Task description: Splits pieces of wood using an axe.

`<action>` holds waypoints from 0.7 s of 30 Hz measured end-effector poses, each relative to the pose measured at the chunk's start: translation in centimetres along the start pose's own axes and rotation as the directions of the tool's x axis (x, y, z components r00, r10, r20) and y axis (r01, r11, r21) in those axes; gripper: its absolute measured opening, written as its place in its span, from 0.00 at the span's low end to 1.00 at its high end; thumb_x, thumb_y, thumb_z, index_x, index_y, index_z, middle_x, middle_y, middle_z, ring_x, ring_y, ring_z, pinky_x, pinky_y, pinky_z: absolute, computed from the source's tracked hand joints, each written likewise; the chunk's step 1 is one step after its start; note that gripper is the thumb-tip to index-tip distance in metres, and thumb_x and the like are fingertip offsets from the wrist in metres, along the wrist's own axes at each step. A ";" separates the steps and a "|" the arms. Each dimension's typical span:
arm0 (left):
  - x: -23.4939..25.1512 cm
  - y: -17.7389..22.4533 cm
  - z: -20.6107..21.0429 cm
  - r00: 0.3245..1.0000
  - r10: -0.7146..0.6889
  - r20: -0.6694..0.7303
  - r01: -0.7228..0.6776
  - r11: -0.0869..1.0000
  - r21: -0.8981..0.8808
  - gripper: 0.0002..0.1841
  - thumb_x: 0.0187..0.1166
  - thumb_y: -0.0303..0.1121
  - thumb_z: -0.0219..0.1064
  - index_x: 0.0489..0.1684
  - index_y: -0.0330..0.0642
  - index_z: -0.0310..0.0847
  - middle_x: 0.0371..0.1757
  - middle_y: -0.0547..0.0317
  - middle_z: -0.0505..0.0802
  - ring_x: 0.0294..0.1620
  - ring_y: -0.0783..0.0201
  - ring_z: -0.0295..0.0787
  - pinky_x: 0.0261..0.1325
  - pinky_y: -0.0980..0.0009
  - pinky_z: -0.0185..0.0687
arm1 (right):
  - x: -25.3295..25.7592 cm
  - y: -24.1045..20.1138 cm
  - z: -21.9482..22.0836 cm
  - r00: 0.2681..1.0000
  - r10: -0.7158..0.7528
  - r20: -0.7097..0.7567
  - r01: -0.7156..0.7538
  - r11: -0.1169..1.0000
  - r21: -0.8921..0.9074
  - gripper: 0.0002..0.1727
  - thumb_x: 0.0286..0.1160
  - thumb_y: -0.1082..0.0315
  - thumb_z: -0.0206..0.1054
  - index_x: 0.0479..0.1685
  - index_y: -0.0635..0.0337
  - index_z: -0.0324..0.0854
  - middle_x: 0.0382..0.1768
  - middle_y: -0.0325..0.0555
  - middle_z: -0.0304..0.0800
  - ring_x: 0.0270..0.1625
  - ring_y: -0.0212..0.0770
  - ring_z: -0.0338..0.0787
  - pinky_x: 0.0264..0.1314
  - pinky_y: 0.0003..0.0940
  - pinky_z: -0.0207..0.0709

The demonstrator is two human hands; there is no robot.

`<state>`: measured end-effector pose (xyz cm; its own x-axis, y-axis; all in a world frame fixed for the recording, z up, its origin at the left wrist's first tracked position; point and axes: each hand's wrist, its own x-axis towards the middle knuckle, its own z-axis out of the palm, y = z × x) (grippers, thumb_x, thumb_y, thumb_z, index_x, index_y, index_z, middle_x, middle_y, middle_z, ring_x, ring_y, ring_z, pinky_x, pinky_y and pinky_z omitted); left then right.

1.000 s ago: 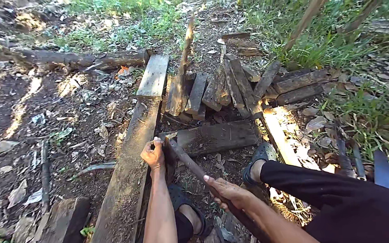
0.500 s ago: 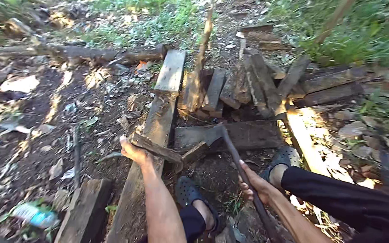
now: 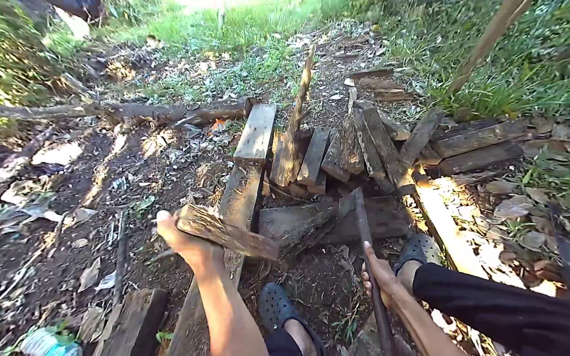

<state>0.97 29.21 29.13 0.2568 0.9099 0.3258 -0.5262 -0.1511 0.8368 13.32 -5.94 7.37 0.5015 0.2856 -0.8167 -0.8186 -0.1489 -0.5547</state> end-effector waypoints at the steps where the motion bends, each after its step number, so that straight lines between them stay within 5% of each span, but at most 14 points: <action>1: -0.5 0.1 0.7 0.997 0.002 0.071 -0.008 0.996 0.086 0.29 0.92 0.56 0.35 0.31 0.48 0.75 0.21 0.61 0.85 0.21 0.63 0.86 0.27 0.61 0.89 | 0.3 0.3 -0.1 1.000 0.012 -0.014 -0.012 0.999 0.031 0.40 0.79 0.24 0.49 0.31 0.56 0.72 0.13 0.40 0.69 0.10 0.38 0.72 0.12 0.37 0.75; 5: -3.0 0.6 4.0 0.965 0.053 0.258 -0.120 0.960 0.251 0.24 0.85 0.55 0.56 0.18 0.54 0.79 0.16 0.68 0.87 0.17 0.67 0.87 0.23 0.65 0.88 | 1.4 1.2 -0.8 0.995 0.100 -0.016 -0.093 0.961 0.261 0.37 0.77 0.24 0.53 0.31 0.54 0.71 0.13 0.38 0.67 0.10 0.36 0.70 0.12 0.34 0.73; 7: -4.4 2.5 5.6 0.946 0.131 0.295 -0.198 0.958 0.209 0.22 0.83 0.58 0.62 0.23 0.55 0.85 0.20 0.69 0.90 0.20 0.67 0.89 0.25 0.65 0.90 | 2.0 1.4 -1.1 0.989 0.146 0.016 -0.143 0.930 0.340 0.38 0.77 0.23 0.51 0.32 0.52 0.70 0.13 0.37 0.66 0.10 0.34 0.69 0.12 0.32 0.72; 9: -5.6 5.3 7.0 0.914 0.247 0.322 -0.273 0.961 0.036 0.22 0.85 0.57 0.58 0.35 0.53 0.90 0.30 0.64 0.96 0.29 0.63 0.94 0.33 0.63 0.94 | 2.3 1.6 -1.3 0.985 0.169 0.035 -0.170 0.919 0.356 0.38 0.77 0.22 0.51 0.31 0.52 0.70 0.13 0.37 0.66 0.10 0.34 0.69 0.12 0.32 0.71; 12: -6.5 9.4 9.5 0.793 0.502 0.345 -0.418 0.860 -0.292 0.34 0.87 0.62 0.42 0.45 0.40 0.86 0.40 0.53 0.95 0.41 0.53 0.95 0.50 0.54 0.94 | 2.2 1.8 -1.4 0.990 0.141 0.027 -0.143 0.944 0.299 0.38 0.77 0.23 0.51 0.31 0.53 0.70 0.13 0.38 0.67 0.10 0.36 0.70 0.13 0.34 0.73; 15: -4.1 10.1 18.0 0.772 0.621 0.135 -0.492 0.719 -0.491 0.32 0.81 0.57 0.55 0.45 0.27 0.78 0.38 0.47 0.91 0.40 0.54 0.91 0.50 0.55 0.91 | 2.5 1.7 -1.4 0.994 0.112 0.005 -0.110 0.960 0.256 0.38 0.76 0.23 0.54 0.33 0.55 0.71 0.14 0.39 0.68 0.11 0.37 0.72 0.15 0.35 0.75; 17: -0.7 6.5 27.6 0.735 0.676 0.059 -0.613 0.699 -0.367 0.23 0.93 0.44 0.45 0.63 0.28 0.67 0.51 0.51 0.87 0.53 0.63 0.87 0.60 0.62 0.86 | 2.1 1.9 -1.5 0.993 0.119 -0.009 -0.113 0.962 0.249 0.39 0.75 0.23 0.54 0.32 0.55 0.72 0.14 0.40 0.69 0.11 0.37 0.73 0.14 0.36 0.76; 18: 0.5 4.5 31.1 0.795 0.593 0.125 -0.550 0.793 -0.262 0.26 0.94 0.46 0.42 0.71 0.29 0.66 0.60 0.49 0.87 0.61 0.64 0.86 0.65 0.62 0.85 | 2.0 1.9 -1.5 0.993 0.120 -0.009 -0.114 0.960 0.256 0.39 0.75 0.23 0.54 0.31 0.55 0.72 0.13 0.40 0.69 0.11 0.37 0.73 0.14 0.36 0.75; 19: 1.5 2.0 32.4 0.835 0.479 0.271 -0.462 0.878 -0.126 0.35 0.95 0.52 0.41 0.87 0.28 0.55 0.79 0.41 0.79 0.78 0.60 0.77 0.80 0.60 0.75 | 2.2 2.0 -1.4 0.993 0.121 -0.005 -0.116 0.957 0.268 0.39 0.75 0.23 0.54 0.30 0.55 0.72 0.13 0.40 0.69 0.11 0.37 0.72 0.14 0.36 0.75; 21: 1.9 -3.0 30.4 0.864 0.228 0.449 -0.342 0.920 0.190 0.45 0.91 0.60 0.46 0.95 0.32 0.39 0.92 0.37 0.63 0.91 0.56 0.63 0.92 0.59 0.61 | 2.5 1.9 -1.4 0.992 0.129 0.003 -0.124 0.950 0.288 0.39 0.74 0.22 0.55 0.31 0.55 0.72 0.14 0.40 0.68 0.11 0.37 0.72 0.14 0.36 0.75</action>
<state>27.73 19.62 40.59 0.4662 0.5779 0.6699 -0.4182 -0.5233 0.7425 13.43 -6.78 4.03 0.3911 0.2670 -0.8808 -0.9202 0.0959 -0.3795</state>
